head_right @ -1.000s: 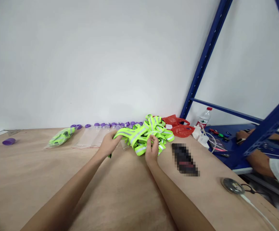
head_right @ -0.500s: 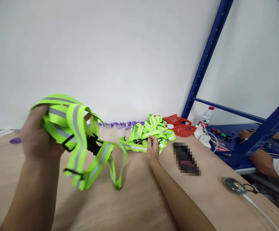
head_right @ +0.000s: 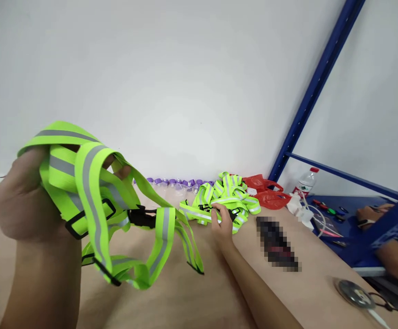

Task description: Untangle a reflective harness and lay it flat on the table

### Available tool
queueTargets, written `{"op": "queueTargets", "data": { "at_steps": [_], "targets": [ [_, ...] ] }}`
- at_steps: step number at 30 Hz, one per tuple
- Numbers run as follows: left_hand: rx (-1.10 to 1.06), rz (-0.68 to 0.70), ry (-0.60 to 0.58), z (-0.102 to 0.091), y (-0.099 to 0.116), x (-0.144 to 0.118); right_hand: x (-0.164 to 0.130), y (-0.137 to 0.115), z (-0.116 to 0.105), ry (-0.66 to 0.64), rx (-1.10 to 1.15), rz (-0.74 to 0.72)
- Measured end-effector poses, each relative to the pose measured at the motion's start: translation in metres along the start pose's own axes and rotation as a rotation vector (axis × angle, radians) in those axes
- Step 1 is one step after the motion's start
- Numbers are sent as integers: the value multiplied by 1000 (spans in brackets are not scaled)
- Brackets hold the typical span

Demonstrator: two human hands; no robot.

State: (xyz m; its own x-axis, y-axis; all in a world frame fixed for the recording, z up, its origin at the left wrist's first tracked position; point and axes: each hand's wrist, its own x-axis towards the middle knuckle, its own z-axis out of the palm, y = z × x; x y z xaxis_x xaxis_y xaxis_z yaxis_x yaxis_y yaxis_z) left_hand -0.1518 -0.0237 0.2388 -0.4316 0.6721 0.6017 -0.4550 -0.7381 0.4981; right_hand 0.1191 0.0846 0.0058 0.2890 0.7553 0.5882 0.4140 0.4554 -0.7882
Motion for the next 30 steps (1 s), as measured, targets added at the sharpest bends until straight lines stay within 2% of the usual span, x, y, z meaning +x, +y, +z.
{"op": "queueTargets", "data": {
  "at_steps": [2, 4, 6, 8, 11, 14, 17, 20, 24, 26, 30],
  "targets": [
    [-6, 29, 44, -2, -1, 1, 3, -27, 2, -132, 64, -51],
    [1, 48, 89, -4, -2, 3, 12, -59, 4, -350, 172, -62],
    [-13, 57, 98, -6, -3, 4, 23, -89, 9, -552, 296, 13],
    [-52, 53, 79, -9, -4, 5, 33, -112, 17, -748, 432, 150],
    [-100, 54, 106, -14, -5, 8, 40, -129, 35, -997, 603, 321],
    [-91, 90, 171, -16, -5, 9, 37, -135, 50, -1152, 678, 417],
    [-53, 134, 154, -13, -7, 7, 31, -142, 53, -1229, 704, 502],
    [31, 123, 115, -13, -15, 0, 28, -153, 46, -1252, 682, 446],
    [208, 210, 139, -18, -28, -14, 28, -168, 37, -1212, 662, 401],
    [201, 223, 58, -18, -30, -18, 29, -170, 36, -1176, 647, 441],
    [88, 131, -128, -9, -25, -18, 28, -164, 39, -1178, 583, 556]
  ]
}}
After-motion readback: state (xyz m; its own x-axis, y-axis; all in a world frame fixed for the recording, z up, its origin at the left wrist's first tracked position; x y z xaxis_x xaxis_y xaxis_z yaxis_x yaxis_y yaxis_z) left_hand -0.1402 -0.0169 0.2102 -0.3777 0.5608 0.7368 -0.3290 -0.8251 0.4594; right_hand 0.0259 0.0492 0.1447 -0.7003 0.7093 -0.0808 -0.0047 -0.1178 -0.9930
